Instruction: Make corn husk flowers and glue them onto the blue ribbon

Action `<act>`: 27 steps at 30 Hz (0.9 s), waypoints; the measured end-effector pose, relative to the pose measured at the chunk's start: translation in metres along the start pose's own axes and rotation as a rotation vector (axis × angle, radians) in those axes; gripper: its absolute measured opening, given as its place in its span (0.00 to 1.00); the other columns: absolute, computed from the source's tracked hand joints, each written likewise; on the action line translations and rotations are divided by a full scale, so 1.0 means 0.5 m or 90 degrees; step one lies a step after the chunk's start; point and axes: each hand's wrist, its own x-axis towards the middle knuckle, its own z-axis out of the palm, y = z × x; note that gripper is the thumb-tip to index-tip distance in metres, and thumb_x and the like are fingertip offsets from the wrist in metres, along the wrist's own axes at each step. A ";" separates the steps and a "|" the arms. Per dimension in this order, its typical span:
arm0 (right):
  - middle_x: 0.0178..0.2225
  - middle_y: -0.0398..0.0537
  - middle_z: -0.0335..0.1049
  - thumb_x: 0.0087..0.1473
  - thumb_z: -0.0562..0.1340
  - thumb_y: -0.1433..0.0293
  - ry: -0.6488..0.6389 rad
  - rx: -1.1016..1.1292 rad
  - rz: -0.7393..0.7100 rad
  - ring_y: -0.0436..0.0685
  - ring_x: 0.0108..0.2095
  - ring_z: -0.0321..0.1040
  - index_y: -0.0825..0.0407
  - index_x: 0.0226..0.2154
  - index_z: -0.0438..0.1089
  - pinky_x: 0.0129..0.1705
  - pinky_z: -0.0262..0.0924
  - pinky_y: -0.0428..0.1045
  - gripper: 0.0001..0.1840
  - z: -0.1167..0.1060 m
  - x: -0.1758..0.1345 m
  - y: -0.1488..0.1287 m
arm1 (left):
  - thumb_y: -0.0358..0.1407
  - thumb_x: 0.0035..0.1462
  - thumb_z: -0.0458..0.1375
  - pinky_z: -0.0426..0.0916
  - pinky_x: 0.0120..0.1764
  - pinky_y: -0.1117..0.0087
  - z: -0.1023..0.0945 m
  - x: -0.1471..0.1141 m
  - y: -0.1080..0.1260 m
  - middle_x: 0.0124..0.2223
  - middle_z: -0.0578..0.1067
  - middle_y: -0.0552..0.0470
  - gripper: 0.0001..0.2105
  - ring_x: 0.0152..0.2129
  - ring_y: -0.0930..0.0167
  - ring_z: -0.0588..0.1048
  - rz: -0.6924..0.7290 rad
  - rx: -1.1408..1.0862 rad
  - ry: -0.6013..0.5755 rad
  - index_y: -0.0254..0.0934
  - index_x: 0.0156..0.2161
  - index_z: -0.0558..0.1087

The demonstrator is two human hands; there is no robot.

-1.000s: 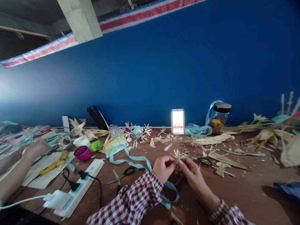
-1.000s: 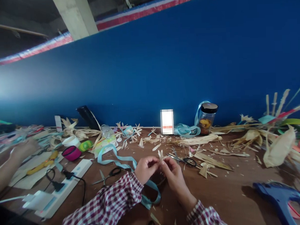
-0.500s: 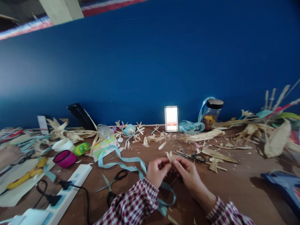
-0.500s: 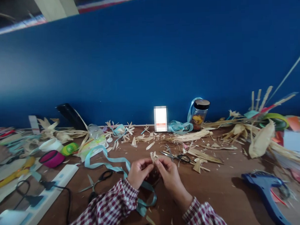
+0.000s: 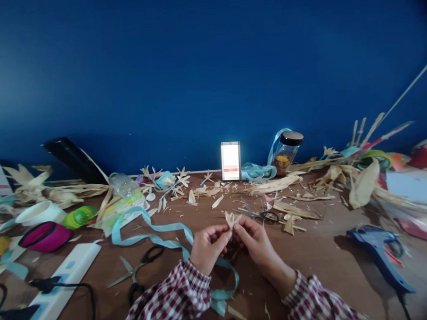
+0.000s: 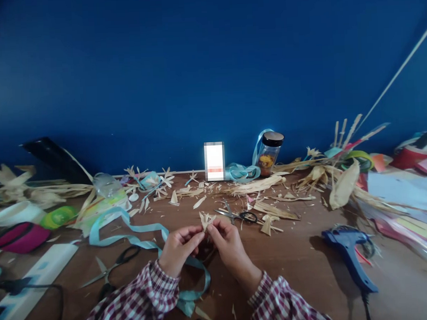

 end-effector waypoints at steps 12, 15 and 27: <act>0.25 0.45 0.67 0.53 0.59 0.62 0.007 -0.117 -0.108 0.53 0.28 0.62 0.53 0.28 0.69 0.32 0.58 0.47 0.11 0.007 -0.011 -0.015 | 0.44 0.37 0.66 0.54 0.15 0.77 -0.006 0.002 -0.003 0.15 0.69 0.56 0.14 0.11 0.79 0.60 0.040 0.024 0.009 0.33 0.24 0.76; 0.25 0.45 0.67 0.52 0.59 0.62 0.014 -0.065 -0.091 0.52 0.26 0.62 0.52 0.29 0.68 0.30 0.58 0.47 0.11 0.011 -0.012 -0.017 | 0.47 0.36 0.66 0.50 0.14 0.78 -0.007 0.007 -0.006 0.18 0.71 0.55 0.17 0.10 0.82 0.58 -0.011 -0.063 -0.022 0.32 0.25 0.76; 0.27 0.44 0.66 0.53 0.58 0.60 0.001 -0.048 -0.055 0.50 0.24 0.61 0.52 0.34 0.66 0.26 0.56 0.45 0.12 0.011 -0.015 -0.004 | 0.44 0.29 0.71 0.47 0.14 0.83 0.001 0.007 -0.008 0.16 0.59 0.64 0.20 0.12 0.85 0.54 -0.130 -0.310 -0.034 0.33 0.27 0.73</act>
